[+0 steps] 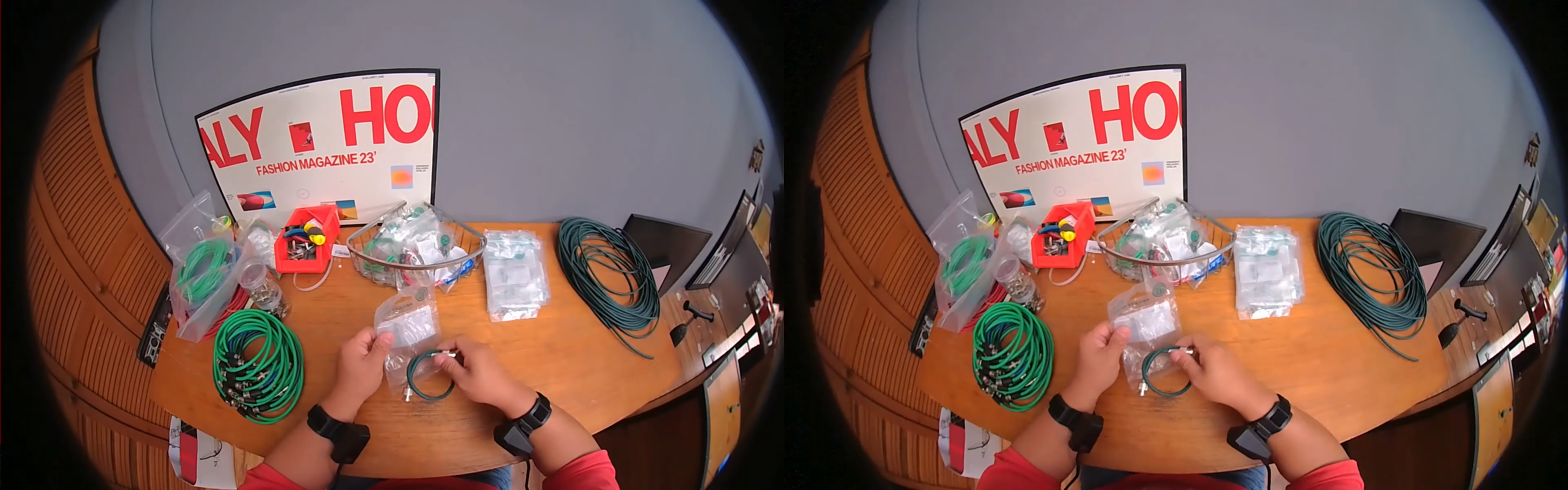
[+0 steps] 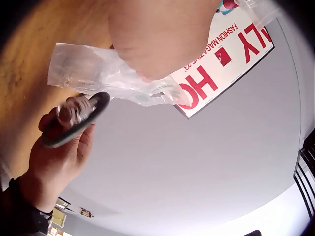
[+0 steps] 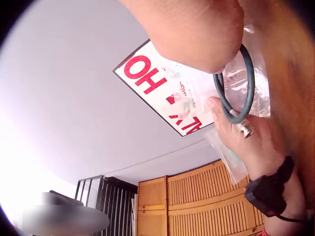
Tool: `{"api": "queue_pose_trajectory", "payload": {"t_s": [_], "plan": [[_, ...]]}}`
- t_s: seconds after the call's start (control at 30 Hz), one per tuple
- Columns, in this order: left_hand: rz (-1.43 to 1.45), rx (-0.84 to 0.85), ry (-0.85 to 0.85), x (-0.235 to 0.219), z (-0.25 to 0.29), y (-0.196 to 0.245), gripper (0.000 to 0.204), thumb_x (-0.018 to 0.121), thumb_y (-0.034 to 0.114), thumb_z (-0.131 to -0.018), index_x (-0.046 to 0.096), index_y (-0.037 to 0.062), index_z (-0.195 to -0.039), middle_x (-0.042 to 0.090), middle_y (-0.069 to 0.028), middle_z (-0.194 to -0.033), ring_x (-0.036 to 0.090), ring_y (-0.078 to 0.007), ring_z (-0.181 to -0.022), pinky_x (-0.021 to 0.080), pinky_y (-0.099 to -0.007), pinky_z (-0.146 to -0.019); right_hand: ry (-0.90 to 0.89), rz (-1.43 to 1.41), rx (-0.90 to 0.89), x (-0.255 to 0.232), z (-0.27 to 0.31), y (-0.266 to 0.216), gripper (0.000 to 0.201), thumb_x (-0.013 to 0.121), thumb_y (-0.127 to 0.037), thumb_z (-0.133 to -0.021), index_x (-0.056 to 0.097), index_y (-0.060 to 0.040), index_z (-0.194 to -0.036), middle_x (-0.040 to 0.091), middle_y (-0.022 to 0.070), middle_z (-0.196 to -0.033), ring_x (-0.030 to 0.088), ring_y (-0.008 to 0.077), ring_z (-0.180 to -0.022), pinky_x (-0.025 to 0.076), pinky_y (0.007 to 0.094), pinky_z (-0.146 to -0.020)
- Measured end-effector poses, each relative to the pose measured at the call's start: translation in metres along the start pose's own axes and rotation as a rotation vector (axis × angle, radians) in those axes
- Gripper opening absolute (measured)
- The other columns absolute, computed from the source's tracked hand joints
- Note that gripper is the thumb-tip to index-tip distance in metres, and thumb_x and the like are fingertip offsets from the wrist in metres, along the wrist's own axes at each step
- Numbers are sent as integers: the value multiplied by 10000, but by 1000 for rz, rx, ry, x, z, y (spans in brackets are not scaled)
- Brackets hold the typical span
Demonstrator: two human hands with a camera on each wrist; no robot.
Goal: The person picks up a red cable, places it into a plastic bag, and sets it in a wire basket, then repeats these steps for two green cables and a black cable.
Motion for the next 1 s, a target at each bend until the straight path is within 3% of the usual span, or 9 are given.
{"api": "queue_pose_trajectory", "payload": {"t_s": [0.1, 0.23, 0.33, 0.53, 0.67, 0.8, 0.9, 1.0], "plan": [[-68, 3, -61, 4, -1, 0, 340, 595, 280, -1033, 673, -50, -1056, 696, -20, -888, 594, -71, -820, 494, -252, -735, 167, 15, 120, -22, -1, 5, 259, 708, -220, -933, 636, 9, -1031, 686, 174, -803, 679, 303, -715, 527, 405, -636], [-38, -97, -184, 10, 0, -11, 327, 539, 242, -1055, 671, -54, -1093, 701, -24, -913, 612, -96, -821, 502, -268, -775, 292, 137, 29, -36, -1, 2, 259, 712, -200, -920, 624, -2, -1062, 687, 196, -832, 677, 373, -763, 532, 433, -654], [56, -203, -248, 14, 2, -26, 319, 514, 227, -1065, 671, -48, -1099, 699, -25, -934, 615, -102, -827, 502, -266, -790, 373, 228, 1, -42, 1, 1, 267, 711, -202, -920, 624, -5, -1078, 687, 204, -873, 675, 369, -768, 530, 429, -653], [73, -262, -322, 18, 5, -35, 321, 515, 242, -1067, 679, -33, -1057, 681, -9, -903, 585, -79, -816, 490, -257, -765, 414, 177, -45, -44, 2, -7, 284, 727, -204, -910, 626, -5, -1084, 683, 195, -891, 678, 329, -755, 532, 408, -643], [57, -259, -370, 20, 6, -31, 332, 512, 254, -1069, 682, -28, -1031, 661, 8, -884, 563, -68, -802, 474, -243, -748, 364, 173, -24, -41, 3, -11, 287, 738, -207, -903, 631, -8, -1080, 682, 186, -885, 680, 313, -751, 534, 403, -643], [110, -267, -343, 24, 7, -28, 341, 515, 264, -1070, 687, -25, -1014, 632, 33, -879, 534, -53, -804, 457, -232, -735, 204, 109, -2, -29, 0, -7, 266, 729, -215, -907, 640, -31, -1077, 684, 179, -900, 678, 338, -771, 537, 421, -665], [120, -278, -338, 25, 8, -28, 347, 517, 267, -1069, 689, -30, -1015, 625, 40, -886, 525, -47, -805, 454, -229, -732, 93, 243, -75, -24, -1, -15, 272, 723, -224, -896, 643, -45, -1083, 686, 192, -931, 667, 381, -841, 535, 439, -723], [113, -284, -343, 25, 9, -29, 348, 516, 263, -1069, 691, -36, -1027, 630, 37, -892, 525, -46, -797, 455, -227, -722, 62, 271, -114, -21, 0, -16, 258, 724, -220, -895, 655, -51, -1077, 689, 179, -937, 671, 373, -844, 535, 436, -721]]}}
Point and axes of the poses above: each hand's wrist, its own z-axis away from the middle knuckle, its own x-axis out of the palm, y = z × x, the point moved 8 cm from there along -z, towards the middle knuckle
